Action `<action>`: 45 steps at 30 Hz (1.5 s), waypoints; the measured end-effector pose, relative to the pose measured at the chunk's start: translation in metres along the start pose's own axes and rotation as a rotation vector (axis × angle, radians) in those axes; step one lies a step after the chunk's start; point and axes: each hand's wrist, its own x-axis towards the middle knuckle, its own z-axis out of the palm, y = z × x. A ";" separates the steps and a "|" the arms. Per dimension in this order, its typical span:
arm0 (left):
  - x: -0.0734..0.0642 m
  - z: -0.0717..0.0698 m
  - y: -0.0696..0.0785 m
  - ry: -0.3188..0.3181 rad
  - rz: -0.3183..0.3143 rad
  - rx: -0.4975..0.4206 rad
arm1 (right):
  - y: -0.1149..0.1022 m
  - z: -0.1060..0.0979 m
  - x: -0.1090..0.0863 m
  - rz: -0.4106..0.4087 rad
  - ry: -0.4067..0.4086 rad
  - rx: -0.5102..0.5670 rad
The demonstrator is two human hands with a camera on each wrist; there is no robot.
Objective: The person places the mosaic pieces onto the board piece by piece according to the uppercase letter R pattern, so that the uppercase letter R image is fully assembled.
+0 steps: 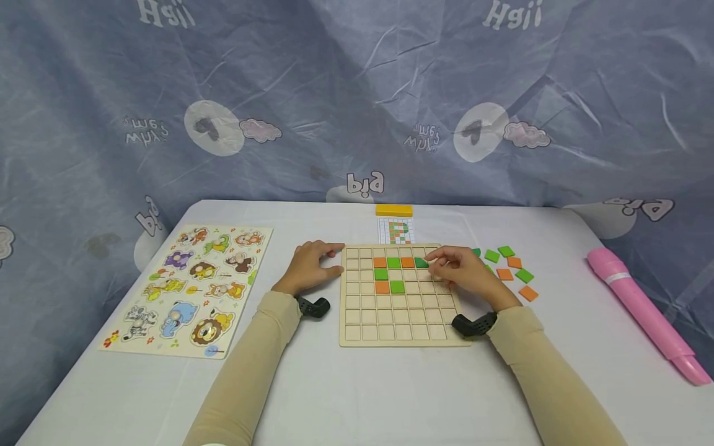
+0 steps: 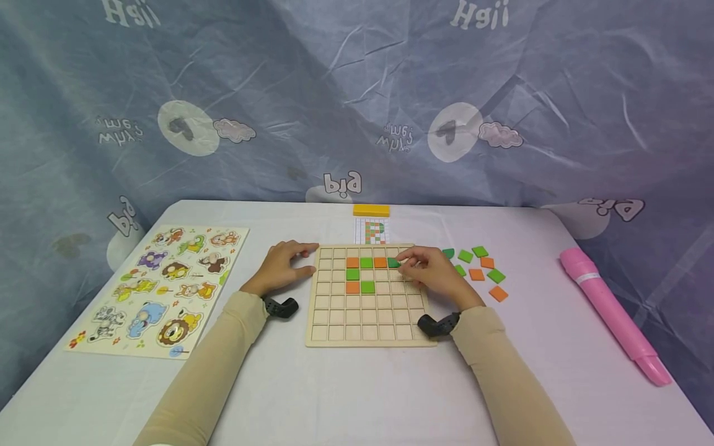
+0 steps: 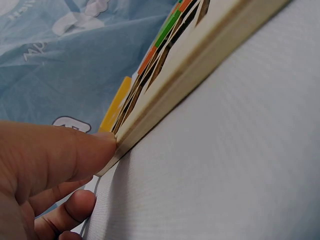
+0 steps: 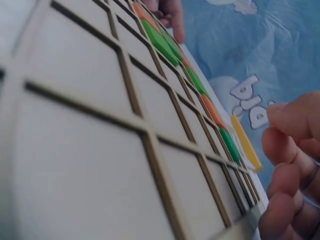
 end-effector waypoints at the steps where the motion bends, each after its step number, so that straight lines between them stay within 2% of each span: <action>1: 0.000 0.000 0.000 -0.001 -0.001 0.000 | 0.002 -0.003 -0.001 0.004 0.013 0.002; 10: 0.000 -0.001 0.001 -0.001 -0.002 0.004 | 0.014 -0.032 -0.007 0.079 0.162 -0.008; 18: 0.001 0.000 -0.001 -0.001 -0.006 0.007 | 0.028 -0.048 -0.013 0.109 0.224 -0.005; 28: 0.001 0.000 -0.001 -0.005 -0.002 -0.002 | 0.033 -0.050 -0.015 0.152 0.279 0.001; 38: 0.001 0.001 -0.003 0.005 0.001 -0.011 | 0.035 -0.046 -0.013 0.200 0.297 -0.040; 45: 0.001 0.001 -0.002 0.008 0.005 -0.009 | 0.033 -0.043 -0.011 0.261 0.339 -0.160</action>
